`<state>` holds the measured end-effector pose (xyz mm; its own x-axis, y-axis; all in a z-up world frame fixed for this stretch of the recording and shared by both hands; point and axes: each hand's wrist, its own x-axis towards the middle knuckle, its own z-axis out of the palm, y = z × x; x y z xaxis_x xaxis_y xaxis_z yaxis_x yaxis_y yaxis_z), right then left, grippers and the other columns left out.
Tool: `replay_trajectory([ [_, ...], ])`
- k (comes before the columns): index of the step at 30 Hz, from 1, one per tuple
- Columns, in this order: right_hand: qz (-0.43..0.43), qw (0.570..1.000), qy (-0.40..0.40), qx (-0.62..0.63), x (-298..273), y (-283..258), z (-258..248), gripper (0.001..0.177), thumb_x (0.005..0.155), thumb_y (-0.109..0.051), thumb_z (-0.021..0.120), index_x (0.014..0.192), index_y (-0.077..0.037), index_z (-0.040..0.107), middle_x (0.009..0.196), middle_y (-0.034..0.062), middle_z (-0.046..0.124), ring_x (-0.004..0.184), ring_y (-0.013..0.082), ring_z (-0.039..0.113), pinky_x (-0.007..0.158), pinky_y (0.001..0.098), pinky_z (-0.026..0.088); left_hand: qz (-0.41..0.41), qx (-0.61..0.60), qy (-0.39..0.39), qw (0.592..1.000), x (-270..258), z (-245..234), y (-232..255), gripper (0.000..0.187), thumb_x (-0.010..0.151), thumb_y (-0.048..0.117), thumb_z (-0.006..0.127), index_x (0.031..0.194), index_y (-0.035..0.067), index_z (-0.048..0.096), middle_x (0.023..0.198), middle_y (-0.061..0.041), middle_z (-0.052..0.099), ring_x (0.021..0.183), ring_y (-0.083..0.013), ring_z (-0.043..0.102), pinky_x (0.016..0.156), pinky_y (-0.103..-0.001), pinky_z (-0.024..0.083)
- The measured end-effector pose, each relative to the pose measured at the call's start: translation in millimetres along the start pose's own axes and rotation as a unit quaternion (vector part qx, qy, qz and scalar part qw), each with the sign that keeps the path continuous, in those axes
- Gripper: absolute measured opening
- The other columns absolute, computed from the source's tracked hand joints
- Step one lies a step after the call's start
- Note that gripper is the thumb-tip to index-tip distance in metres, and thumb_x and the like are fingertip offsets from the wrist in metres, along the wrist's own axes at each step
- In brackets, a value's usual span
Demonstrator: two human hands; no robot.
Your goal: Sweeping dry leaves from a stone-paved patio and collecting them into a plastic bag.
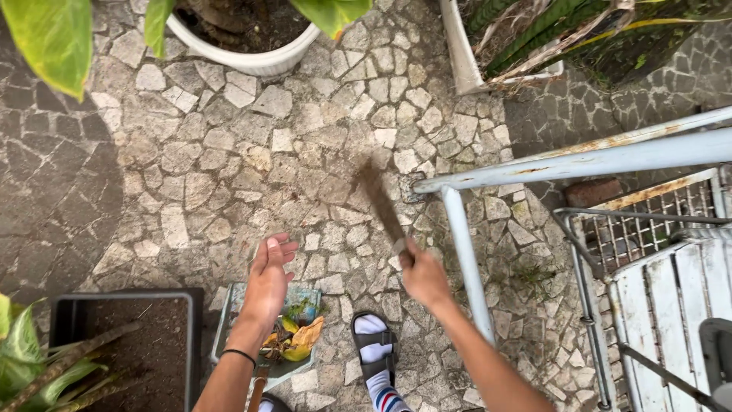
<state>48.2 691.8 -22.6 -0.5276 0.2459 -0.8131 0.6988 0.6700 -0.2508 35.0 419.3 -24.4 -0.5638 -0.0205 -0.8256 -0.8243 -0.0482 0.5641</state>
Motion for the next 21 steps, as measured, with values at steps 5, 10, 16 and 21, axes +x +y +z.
replay_trajectory([
  [5,0.06,0.971,0.051,0.225,-17,-24,-46,0.056,0.103,-0.018,0.049,0.157,-0.02,0.034,0.082,0.0057,0.066,0.041,0.008,0.041,0.035,0.0248,0.037,-0.011,0.027,-0.026,0.999,-1,26,31,0.053,0.105,0.045,0.019,0.141,0.017,0.046,0.142,-0.008,0.056,0.138,-0.0217,0.048,0.116,-0.042,0.04],
  [10,0.066,0.933,0.158,0.316,87,-30,-72,0.047,0.106,-0.018,0.042,0.152,-0.014,0.039,0.065,0.0081,0.052,0.038,0.0099,0.038,0.031,0.0256,0.033,0.007,0.042,-0.034,0.999,-2,45,56,0.055,0.104,0.045,0.018,0.141,0.016,0.047,0.14,-0.008,0.058,0.137,-0.0216,0.05,0.115,-0.041,0.042],
  [16,0.086,0.972,0.016,0.217,8,-23,-16,0.05,0.11,-0.025,0.042,0.156,-0.012,0.032,0.071,0.007,0.056,0.044,0.011,0.041,0.033,0.0261,0.036,0.023,0.02,-0.046,0.999,4,59,58,0.054,0.105,0.043,0.017,0.14,0.015,0.048,0.138,-0.009,0.06,0.135,-0.0218,0.052,0.113,-0.041,0.044],
  [21,0.094,0.905,0.086,0.405,-22,-14,-37,0.057,0.104,-0.02,0.043,0.159,-0.024,0.029,0.065,0.0038,0.052,0.041,0.0095,0.039,0.032,0.0242,0.034,0.014,0.007,-0.044,0.999,11,61,63,0.054,0.105,0.044,0.017,0.139,0.015,0.048,0.138,-0.008,0.06,0.135,-0.0219,0.053,0.113,-0.041,0.044],
])
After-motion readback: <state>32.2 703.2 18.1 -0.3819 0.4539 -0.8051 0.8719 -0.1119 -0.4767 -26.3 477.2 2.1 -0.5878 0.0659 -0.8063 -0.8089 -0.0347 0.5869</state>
